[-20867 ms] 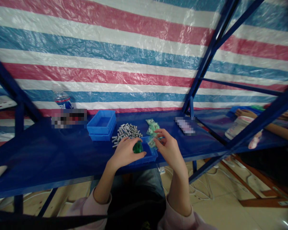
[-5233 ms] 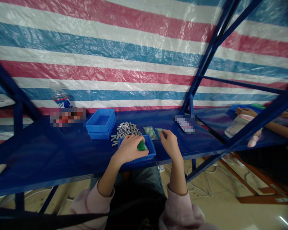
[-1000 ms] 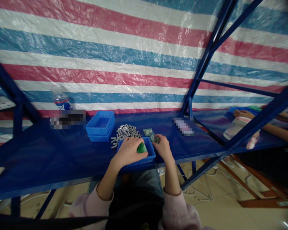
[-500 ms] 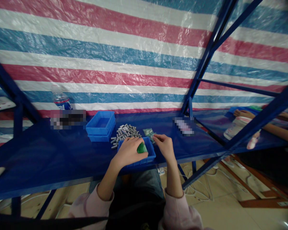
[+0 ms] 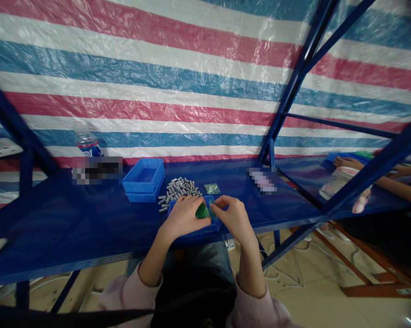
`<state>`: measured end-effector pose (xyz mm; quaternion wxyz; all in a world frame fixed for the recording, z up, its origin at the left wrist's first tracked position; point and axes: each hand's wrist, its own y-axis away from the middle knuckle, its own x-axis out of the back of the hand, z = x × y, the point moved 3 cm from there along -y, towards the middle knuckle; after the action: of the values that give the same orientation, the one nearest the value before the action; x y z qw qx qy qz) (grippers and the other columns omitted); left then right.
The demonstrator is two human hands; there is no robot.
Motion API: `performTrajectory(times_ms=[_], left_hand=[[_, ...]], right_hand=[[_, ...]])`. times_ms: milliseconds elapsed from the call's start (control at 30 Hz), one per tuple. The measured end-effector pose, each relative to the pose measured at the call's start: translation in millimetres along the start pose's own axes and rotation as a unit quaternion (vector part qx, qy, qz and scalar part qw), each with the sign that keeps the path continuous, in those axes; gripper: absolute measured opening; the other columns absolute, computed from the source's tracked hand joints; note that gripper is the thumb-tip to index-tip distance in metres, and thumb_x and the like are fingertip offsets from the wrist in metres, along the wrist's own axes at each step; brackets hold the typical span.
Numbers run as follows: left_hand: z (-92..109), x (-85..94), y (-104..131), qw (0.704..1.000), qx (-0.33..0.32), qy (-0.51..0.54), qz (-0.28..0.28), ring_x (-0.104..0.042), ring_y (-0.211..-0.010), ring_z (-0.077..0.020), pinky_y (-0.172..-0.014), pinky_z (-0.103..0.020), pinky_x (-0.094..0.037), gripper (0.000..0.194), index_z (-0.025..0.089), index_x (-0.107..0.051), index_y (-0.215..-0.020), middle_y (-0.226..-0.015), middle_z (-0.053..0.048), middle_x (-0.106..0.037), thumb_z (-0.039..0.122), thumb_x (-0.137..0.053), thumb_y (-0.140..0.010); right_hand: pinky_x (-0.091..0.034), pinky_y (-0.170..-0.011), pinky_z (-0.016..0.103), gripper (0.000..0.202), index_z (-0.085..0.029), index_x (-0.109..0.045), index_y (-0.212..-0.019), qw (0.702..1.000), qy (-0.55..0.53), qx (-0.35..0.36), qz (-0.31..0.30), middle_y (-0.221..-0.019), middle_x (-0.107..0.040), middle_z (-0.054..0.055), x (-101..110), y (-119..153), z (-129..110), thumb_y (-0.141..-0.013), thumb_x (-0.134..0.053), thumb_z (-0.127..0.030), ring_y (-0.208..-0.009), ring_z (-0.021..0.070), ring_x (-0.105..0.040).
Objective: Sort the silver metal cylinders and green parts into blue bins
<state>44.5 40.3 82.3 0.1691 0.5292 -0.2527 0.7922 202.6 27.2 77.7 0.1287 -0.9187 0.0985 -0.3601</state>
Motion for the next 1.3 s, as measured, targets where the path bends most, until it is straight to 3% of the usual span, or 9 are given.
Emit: performTrajectory(times_ms=[133, 467, 700, 833, 1100, 1200, 1300], left_hand=[[-1, -1.0, 0, 1.000, -0.004, 0.002, 0.006, -0.059, -0.100, -0.0275, -0.090, -0.038, -0.040, 0.027, 0.021, -0.059, -0.096, -0.097, -0.006, -0.067, 0.039, -0.060, -0.076], [0, 0.5, 0, 1.000, -0.003, 0.019, 0.002, -0.060, -0.102, -0.0269, -0.092, -0.039, -0.040, 0.030, 0.023, -0.060, -0.102, -0.102, -0.005, -0.068, 0.036, -0.059, -0.076], [-2, -1.3, 0, 0.999, -0.003, 0.035, -0.004, -0.056, -0.113, -0.0283, -0.099, -0.042, -0.036, 0.049, 0.022, -0.053, -0.121, -0.121, -0.006, -0.064, 0.037, -0.061, -0.075], [-3, -1.8, 0, 0.999, -0.007, 0.038, -0.002, -0.056, -0.115, -0.0285, -0.101, -0.043, -0.035, 0.060, 0.020, -0.049, -0.128, -0.126, -0.008, -0.062, 0.043, -0.063, -0.074], [0, 0.2, 0, 1.000, -0.020, 0.003, -0.004, -0.059, -0.104, -0.0253, -0.092, -0.038, -0.039, 0.026, 0.027, -0.062, -0.104, -0.102, -0.003, -0.068, 0.041, -0.057, -0.083], [-1, -1.0, 0, 1.000, -0.025, -0.006, 0.009, -0.060, -0.100, -0.0254, -0.090, -0.038, -0.040, 0.025, 0.026, -0.063, -0.099, -0.097, -0.002, -0.067, 0.044, -0.057, -0.083], [-1, -2.0, 1, 0.999, -0.027, -0.012, 0.011, -0.059, -0.100, -0.0263, -0.089, -0.039, -0.040, 0.029, 0.025, -0.062, -0.100, -0.098, -0.003, -0.066, 0.048, -0.059, -0.081]], right_hand=[[-0.042, -0.058, 0.025, 0.020, -0.020, -0.063, -0.060, 1.000, 0.026, 0.015, -0.001, -0.063, -0.068, 0.002, 0, 2, -9, -0.078, -0.062, -0.029, -0.062, 0.0178, -0.064], [-0.039, -0.064, 0.027, 0.025, -0.019, -0.068, -0.059, 0.994, 0.066, 0.076, -0.044, -0.064, -0.070, 0.004, -3, 5, -14, -0.081, -0.056, -0.023, -0.071, 0.0197, -0.061], [-0.036, -0.069, 0.029, 0.031, -0.020, -0.064, -0.052, 0.984, 0.120, 0.100, -0.085, -0.058, -0.063, 0.003, -3, 7, -20, -0.082, -0.054, -0.018, -0.076, 0.0202, -0.056], [-0.037, -0.074, 0.030, 0.032, -0.019, -0.062, -0.052, 0.982, 0.110, 0.114, -0.105, -0.069, -0.065, 0.003, -5, 8, -22, -0.083, -0.053, -0.016, -0.080, 0.0196, -0.053], [-0.038, -0.080, 0.033, 0.034, -0.019, -0.065, -0.054, 0.985, 0.070, 0.114, -0.104, -0.071, -0.057, 0.003, -3, 5, -11, -0.087, -0.056, -0.027, -0.081, 0.0189, -0.051], [-0.036, -0.087, 0.035, 0.037, -0.019, -0.063, -0.052, 0.985, 0.034, 0.125, -0.114, -0.066, -0.058, 0.000, -2, 0, -5, -0.087, -0.055, -0.026, -0.076, 0.0162, -0.053], [-0.040, -0.085, 0.032, 0.028, -0.019, -0.069, -0.064, 0.985, -0.041, 0.137, -0.095, -0.070, -0.063, 0.001, -4, -12, 4, -0.087, -0.055, -0.028, -0.076, 0.0161, -0.058]])
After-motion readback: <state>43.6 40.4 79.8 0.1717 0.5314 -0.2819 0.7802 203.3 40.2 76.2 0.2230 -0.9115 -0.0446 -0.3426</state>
